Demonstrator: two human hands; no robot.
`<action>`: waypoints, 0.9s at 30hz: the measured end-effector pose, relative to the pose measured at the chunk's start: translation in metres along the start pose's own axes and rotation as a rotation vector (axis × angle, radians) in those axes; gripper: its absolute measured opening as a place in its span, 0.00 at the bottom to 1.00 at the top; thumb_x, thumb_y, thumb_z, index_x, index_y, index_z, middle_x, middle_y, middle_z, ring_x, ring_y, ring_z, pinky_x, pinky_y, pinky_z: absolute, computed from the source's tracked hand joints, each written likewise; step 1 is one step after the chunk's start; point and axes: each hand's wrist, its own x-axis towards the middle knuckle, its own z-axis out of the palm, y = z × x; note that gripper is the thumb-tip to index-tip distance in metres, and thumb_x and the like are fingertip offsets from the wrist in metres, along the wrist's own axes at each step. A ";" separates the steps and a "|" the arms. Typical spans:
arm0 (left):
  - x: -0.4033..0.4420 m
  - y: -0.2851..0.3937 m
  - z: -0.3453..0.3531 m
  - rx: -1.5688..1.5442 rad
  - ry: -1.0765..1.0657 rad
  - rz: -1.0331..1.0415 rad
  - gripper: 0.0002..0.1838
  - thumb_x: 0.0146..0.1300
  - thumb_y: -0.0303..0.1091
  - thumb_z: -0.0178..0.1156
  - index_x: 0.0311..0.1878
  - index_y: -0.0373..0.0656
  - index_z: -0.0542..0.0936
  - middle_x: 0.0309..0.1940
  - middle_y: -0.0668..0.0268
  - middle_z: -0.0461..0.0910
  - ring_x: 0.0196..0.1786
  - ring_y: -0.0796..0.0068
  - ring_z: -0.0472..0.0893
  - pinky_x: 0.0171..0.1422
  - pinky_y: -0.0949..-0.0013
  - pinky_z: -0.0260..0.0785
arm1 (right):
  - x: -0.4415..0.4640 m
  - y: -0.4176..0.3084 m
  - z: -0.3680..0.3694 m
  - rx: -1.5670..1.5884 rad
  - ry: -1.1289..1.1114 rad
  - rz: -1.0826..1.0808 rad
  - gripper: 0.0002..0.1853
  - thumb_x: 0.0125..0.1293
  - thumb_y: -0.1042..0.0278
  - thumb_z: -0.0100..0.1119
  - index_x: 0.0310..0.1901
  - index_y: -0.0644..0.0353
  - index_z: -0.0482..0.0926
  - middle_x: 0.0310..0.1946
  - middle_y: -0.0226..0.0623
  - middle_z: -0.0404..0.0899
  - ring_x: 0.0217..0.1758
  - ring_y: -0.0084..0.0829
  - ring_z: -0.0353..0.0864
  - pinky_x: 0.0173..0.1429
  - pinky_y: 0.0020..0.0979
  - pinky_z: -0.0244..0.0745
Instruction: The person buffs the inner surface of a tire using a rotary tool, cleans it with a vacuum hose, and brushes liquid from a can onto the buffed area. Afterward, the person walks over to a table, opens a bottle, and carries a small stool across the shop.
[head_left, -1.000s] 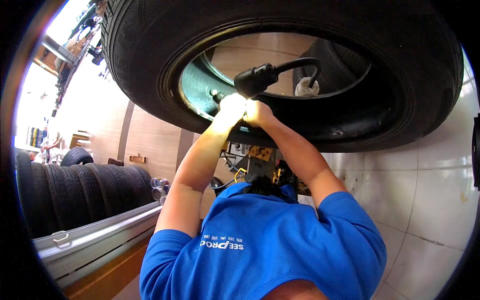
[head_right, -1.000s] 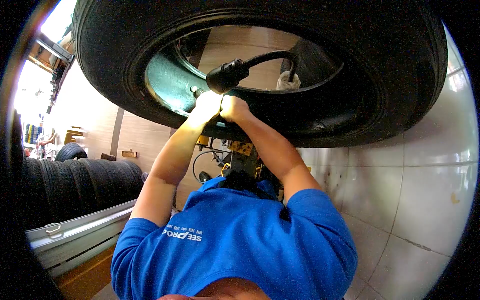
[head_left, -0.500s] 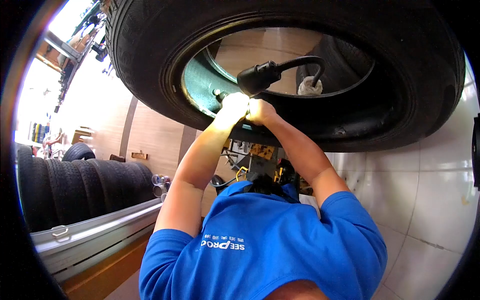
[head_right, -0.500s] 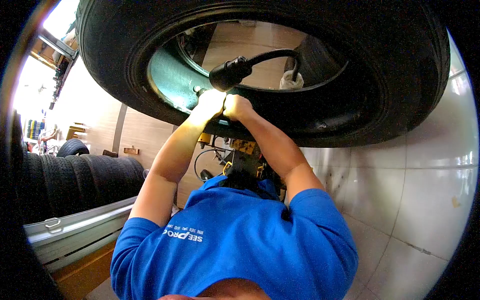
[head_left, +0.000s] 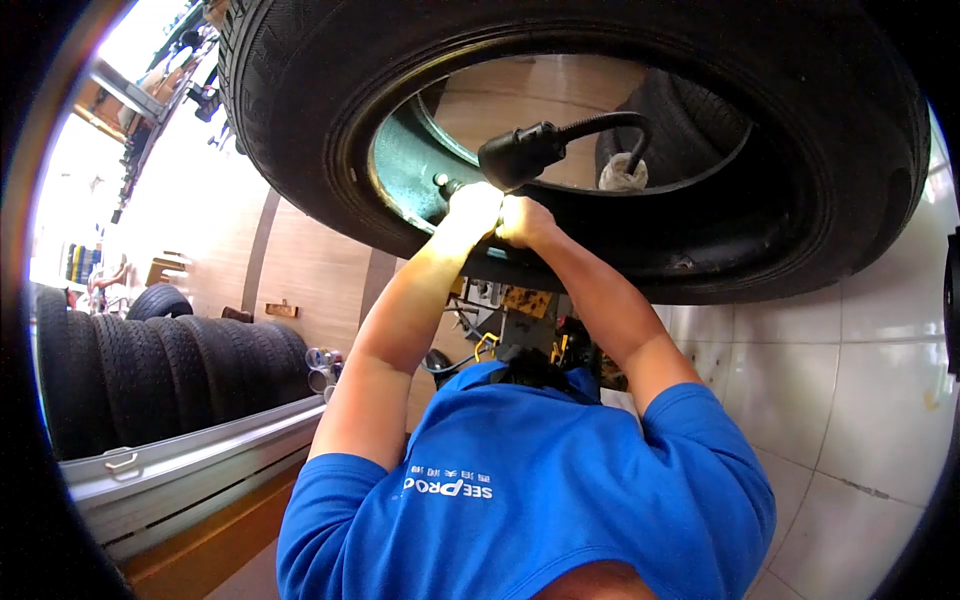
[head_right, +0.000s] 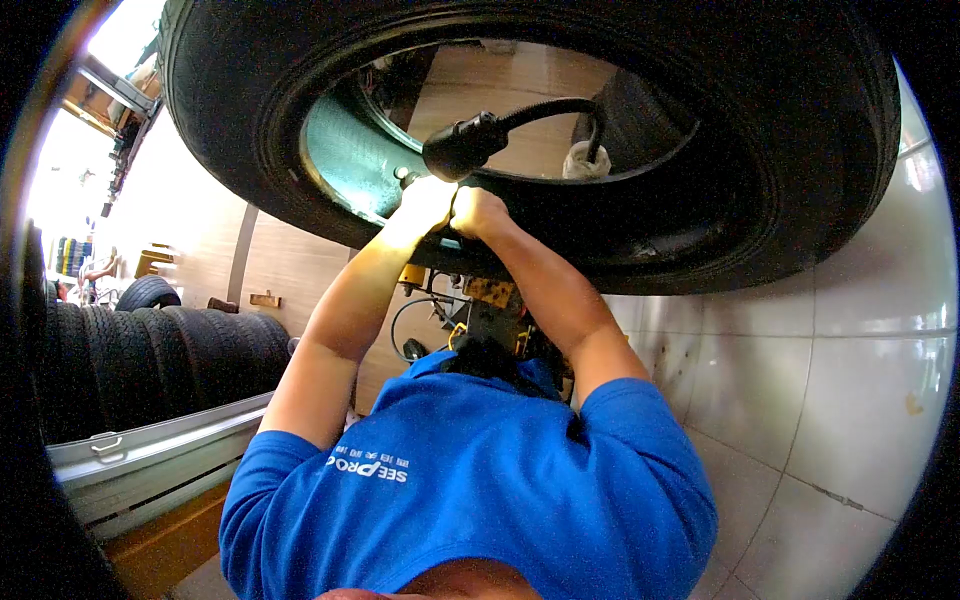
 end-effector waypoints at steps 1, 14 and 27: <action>0.000 0.000 -0.002 0.058 -0.023 0.019 0.10 0.57 0.33 0.56 0.36 0.39 0.84 0.33 0.52 0.84 0.39 0.55 0.84 0.47 0.58 0.76 | 0.000 -0.001 -0.001 -0.031 -0.006 -0.040 0.18 0.52 0.59 0.63 0.42 0.61 0.80 0.39 0.49 0.82 0.44 0.49 0.82 0.46 0.43 0.77; -0.002 0.001 -0.005 0.064 -0.021 0.010 0.11 0.58 0.35 0.56 0.36 0.42 0.86 0.35 0.55 0.85 0.40 0.59 0.85 0.49 0.61 0.75 | 0.004 0.000 0.004 -0.034 0.027 -0.111 0.16 0.56 0.58 0.60 0.41 0.61 0.80 0.38 0.49 0.83 0.43 0.48 0.83 0.46 0.43 0.78; 0.002 0.004 -0.003 0.060 -0.028 0.021 0.10 0.56 0.34 0.57 0.35 0.40 0.84 0.34 0.54 0.84 0.40 0.56 0.85 0.46 0.59 0.76 | -0.005 0.002 0.001 -0.030 -0.011 0.051 0.15 0.54 0.60 0.60 0.40 0.61 0.82 0.39 0.49 0.82 0.44 0.47 0.83 0.47 0.42 0.78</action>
